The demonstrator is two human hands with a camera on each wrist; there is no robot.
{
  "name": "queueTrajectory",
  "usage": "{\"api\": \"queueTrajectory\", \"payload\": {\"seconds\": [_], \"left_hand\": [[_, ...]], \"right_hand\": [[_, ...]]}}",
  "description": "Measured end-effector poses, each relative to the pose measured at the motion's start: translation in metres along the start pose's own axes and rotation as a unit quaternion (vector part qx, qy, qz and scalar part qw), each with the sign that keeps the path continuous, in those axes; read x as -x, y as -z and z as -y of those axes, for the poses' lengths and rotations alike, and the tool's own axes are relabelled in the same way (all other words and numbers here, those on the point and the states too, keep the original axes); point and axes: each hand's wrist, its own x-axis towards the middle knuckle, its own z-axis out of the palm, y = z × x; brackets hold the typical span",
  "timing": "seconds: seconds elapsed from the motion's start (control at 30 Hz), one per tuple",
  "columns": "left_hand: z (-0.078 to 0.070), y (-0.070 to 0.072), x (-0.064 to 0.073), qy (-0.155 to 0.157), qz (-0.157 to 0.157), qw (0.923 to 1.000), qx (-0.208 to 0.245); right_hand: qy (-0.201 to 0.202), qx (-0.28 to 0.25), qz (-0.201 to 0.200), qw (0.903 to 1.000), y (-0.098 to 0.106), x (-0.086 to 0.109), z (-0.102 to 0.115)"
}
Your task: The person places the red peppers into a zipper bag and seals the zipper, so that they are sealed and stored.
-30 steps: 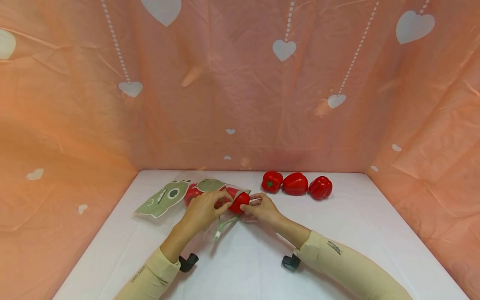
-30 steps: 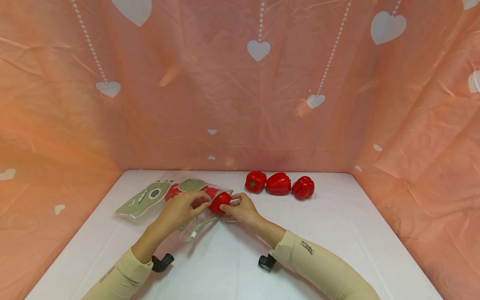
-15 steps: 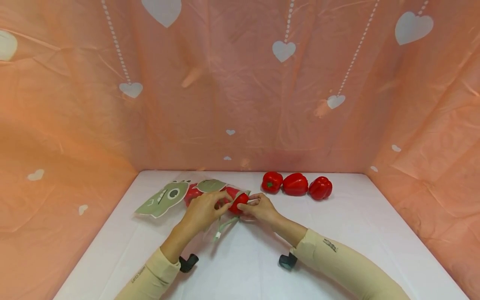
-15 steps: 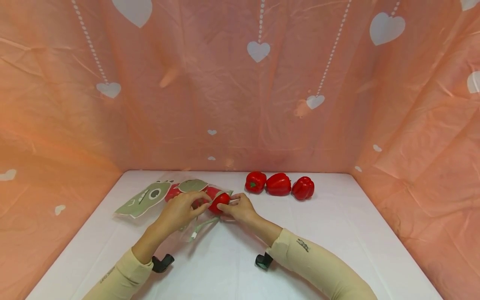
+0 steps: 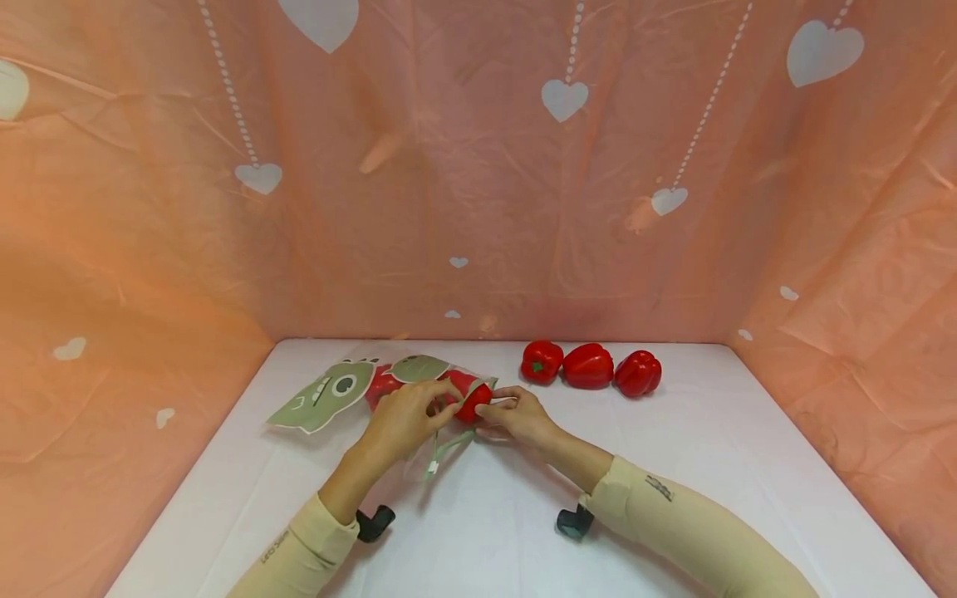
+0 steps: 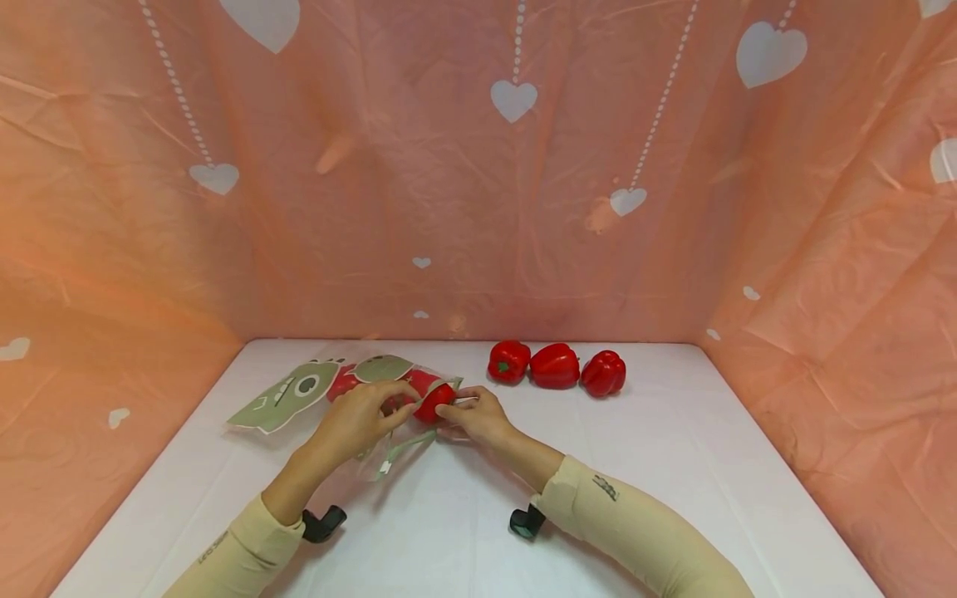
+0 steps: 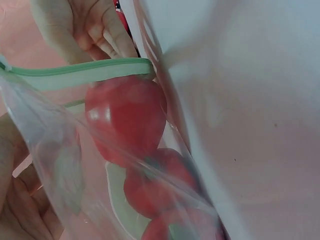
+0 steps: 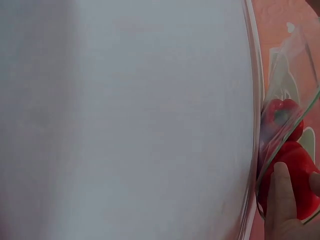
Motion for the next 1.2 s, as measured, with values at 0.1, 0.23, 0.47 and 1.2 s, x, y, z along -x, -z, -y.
{"api": "queueTrajectory", "payload": {"seconds": [0.1, 0.23, 0.47, 1.2], "left_hand": [[0.0, 0.0, 0.0, -0.001, 0.0, 1.0, 0.001], [0.0, 0.0, 0.0, 0.001, 0.0, 1.0, 0.003], [0.0, -0.001, -0.001, 0.007, 0.0, 1.0, 0.001], [0.0, 0.001, -0.001, 0.017, 0.007, 0.9998, -0.005]], "right_hand": [[0.0, -0.006, 0.005, 1.0, -0.002, -0.002, -0.001], [0.006, 0.006, 0.01, 0.9999, -0.003, -0.004, -0.001], [0.03, 0.036, 0.002, 0.9989, -0.009, -0.008, -0.001], [0.025, 0.02, -0.005, 0.9995, -0.02, -0.016, 0.003]]}}
